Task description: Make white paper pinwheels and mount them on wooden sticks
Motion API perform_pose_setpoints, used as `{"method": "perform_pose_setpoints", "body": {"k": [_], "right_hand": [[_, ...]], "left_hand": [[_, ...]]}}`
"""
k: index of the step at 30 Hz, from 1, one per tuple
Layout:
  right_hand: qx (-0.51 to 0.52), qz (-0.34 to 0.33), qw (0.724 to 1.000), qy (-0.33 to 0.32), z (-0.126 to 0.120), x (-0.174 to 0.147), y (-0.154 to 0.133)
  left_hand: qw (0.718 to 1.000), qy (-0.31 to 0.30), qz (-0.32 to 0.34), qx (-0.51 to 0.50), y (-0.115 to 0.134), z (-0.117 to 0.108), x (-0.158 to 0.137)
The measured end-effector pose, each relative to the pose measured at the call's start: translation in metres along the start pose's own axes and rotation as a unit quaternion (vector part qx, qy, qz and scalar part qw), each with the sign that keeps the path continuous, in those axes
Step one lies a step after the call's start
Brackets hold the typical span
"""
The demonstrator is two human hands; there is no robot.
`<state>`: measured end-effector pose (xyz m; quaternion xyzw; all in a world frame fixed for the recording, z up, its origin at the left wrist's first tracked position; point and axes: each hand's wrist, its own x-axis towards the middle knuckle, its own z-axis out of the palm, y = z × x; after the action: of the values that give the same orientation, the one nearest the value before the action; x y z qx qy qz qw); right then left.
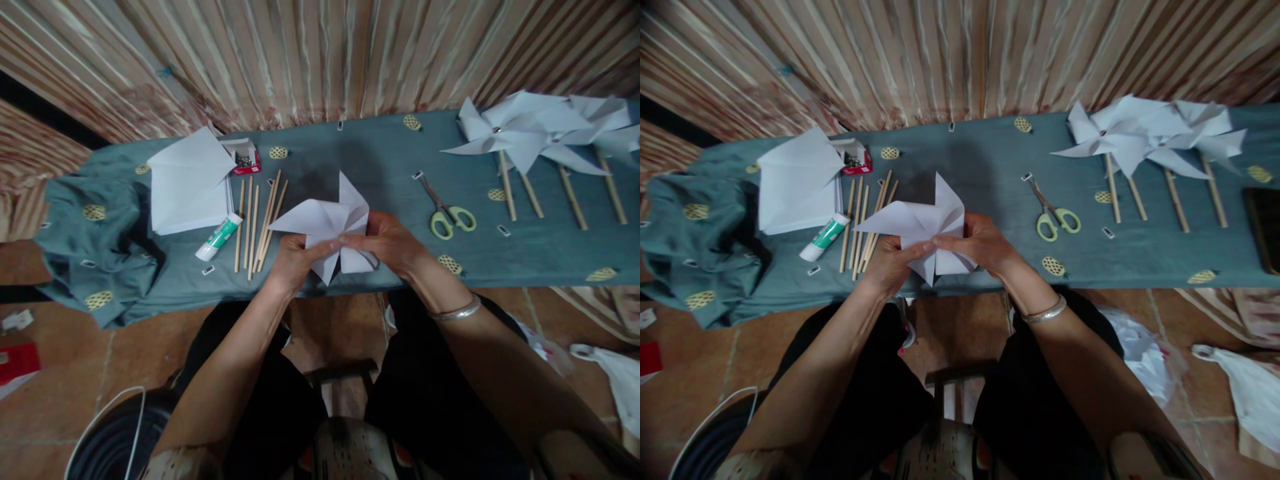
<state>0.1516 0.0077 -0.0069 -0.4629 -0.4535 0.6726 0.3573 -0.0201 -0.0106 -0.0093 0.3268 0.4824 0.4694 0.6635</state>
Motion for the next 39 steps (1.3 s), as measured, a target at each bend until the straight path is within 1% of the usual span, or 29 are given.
{"method": "perform_pose_setpoints", "body": {"k": [3,12,15,19,23,30,33,39], "right_hand": [[0.015,0.006,1.0,-0.008,-0.0001,-0.0002,-0.0004],[0.027,0.021,0.999,0.003,0.0005,-0.0017,-0.0052],[0.022,0.022,1.0,0.003,-0.0001,-0.0015,-0.0051],[0.003,0.015,1.0,-0.013,-0.0024,-0.0003,-0.0025],[-0.002,0.016,1.0,-0.008,-0.0028,0.0005,-0.001],[0.01,0.026,1.0,0.001,0.0018,0.0019,-0.0027],[0.006,0.026,1.0,0.011,0.0044,0.0033,-0.0036],[-0.041,0.023,0.999,0.025,0.0065,0.0041,-0.0038]], "left_hand": [[1.0,-0.012,-0.011,-0.019,-0.0003,-0.0001,-0.0005],[0.999,-0.025,-0.033,-0.028,0.0012,0.0003,-0.001],[0.998,-0.024,-0.041,-0.033,0.0019,0.0008,-0.0018],[0.998,-0.016,-0.047,-0.03,0.0013,0.0009,-0.0028],[0.999,0.001,-0.042,-0.021,-0.0002,0.001,-0.0035],[0.998,0.054,-0.01,0.01,-0.0013,0.0019,-0.0056],[0.997,0.071,-0.018,0.015,-0.0007,0.0024,-0.006],[0.996,0.085,-0.037,-0.015,-0.0016,0.0023,-0.0051]]}}
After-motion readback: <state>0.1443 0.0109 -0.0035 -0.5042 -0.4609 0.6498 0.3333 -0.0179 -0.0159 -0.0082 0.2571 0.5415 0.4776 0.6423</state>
